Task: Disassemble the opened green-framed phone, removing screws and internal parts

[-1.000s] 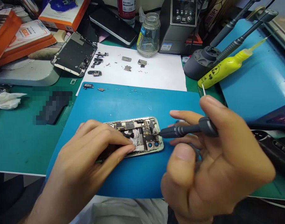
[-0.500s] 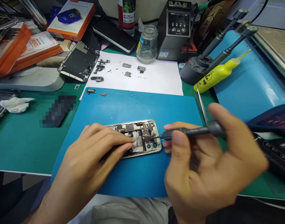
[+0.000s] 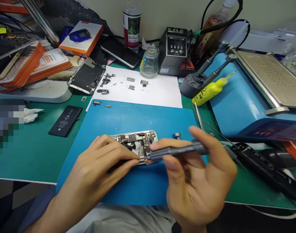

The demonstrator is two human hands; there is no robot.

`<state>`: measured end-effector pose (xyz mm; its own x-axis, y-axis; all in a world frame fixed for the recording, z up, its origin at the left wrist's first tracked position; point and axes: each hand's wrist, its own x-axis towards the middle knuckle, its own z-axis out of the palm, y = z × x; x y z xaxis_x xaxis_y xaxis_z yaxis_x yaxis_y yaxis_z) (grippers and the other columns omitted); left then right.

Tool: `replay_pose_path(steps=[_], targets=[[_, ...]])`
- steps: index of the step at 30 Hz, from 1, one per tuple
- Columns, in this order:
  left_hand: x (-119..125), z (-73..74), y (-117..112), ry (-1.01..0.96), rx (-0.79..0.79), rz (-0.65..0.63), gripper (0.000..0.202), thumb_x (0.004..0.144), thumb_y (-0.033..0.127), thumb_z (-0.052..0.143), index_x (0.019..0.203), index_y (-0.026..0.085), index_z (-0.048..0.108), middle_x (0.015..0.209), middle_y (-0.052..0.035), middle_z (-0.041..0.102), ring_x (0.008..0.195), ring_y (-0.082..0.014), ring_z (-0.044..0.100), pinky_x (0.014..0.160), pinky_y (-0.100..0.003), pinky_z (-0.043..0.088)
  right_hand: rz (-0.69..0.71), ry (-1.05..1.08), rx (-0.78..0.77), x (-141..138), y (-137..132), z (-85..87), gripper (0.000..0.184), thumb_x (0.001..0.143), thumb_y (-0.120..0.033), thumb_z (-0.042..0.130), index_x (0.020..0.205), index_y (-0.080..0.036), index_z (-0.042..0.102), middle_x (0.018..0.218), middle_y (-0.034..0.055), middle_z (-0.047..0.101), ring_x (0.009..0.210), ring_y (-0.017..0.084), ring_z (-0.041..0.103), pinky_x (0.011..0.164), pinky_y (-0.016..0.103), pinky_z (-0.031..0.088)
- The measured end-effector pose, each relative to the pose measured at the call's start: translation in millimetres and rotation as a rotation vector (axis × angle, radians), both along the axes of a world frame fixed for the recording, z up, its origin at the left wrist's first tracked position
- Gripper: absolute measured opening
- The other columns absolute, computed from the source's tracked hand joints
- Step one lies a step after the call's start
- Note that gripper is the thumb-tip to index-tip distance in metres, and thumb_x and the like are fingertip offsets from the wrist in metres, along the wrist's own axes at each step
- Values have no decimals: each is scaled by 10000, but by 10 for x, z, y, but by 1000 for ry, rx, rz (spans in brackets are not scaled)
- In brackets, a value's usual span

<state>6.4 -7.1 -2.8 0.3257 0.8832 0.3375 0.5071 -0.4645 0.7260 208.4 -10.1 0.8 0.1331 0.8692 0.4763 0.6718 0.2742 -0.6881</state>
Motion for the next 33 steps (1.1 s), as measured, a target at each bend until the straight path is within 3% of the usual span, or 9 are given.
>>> replay_pose_path(steps=[2,4,6,9,11,13,16,26,33], targets=[[3,3,-5,-3,-19,16,120,1154,176,676,1088,226,763,1028,24,830,949,-198,657,896,-391,472,-124,306,103,5,52,73,526,1099,-291,532,1579,-504,568,882,16,657,701,280,732,715,506,677],[5,9,-7,-10,-35,37,149,1158,156,649,1094,232,760,1031,8,829,961,-210,663,888,-394,481,-113,477,84,79,96,138,464,1075,-257,527,1462,-473,662,794,-2,562,608,232,638,572,410,613],[10,13,-6,-14,-32,56,172,1159,143,627,1090,231,758,1029,-3,831,957,-216,670,876,-393,497,-31,429,-66,186,119,190,432,1062,-275,572,1450,-442,661,769,-17,547,554,201,587,467,326,526],[20,15,-6,-12,-12,93,178,1149,122,623,1068,225,744,1036,-2,835,949,-213,675,871,-391,520,126,80,-364,312,125,236,391,1047,-417,706,1438,-403,711,675,-45,595,476,173,564,406,271,466],[26,14,-7,-17,-7,119,185,1146,115,619,1062,226,741,1046,-3,840,956,-215,676,879,-393,533,214,-137,-465,351,128,239,292,1058,-465,695,1319,-388,801,702,-33,727,530,190,676,457,277,533],[29,13,-8,-27,-16,140,206,1153,115,603,1062,231,747,1050,-9,844,970,-221,678,890,-395,541,257,-269,-466,375,132,220,260,1084,-430,633,1216,-381,851,913,-22,867,739,231,828,580,302,626],[26,14,-1,-48,-18,142,211,1149,110,609,1047,226,753,1034,-11,848,966,-224,676,881,-385,546,271,-397,-401,409,140,181,303,1077,-347,606,1240,-375,859,1171,-27,891,1010,279,880,783,358,694],[11,14,17,-26,-12,120,184,1143,129,637,1039,220,759,1011,-18,850,956,-232,695,859,-389,565,298,-313,-608,354,273,331,244,1070,-458,606,1127,-349,817,1041,-20,885,931,277,847,773,367,592],[23,-105,22,-20,48,87,125,1123,190,722,1034,231,799,974,3,848,956,-238,688,849,-403,552,317,-334,-793,355,424,457,298,1024,-555,610,1105,-331,789,958,-1,820,827,257,723,742,345,467]])
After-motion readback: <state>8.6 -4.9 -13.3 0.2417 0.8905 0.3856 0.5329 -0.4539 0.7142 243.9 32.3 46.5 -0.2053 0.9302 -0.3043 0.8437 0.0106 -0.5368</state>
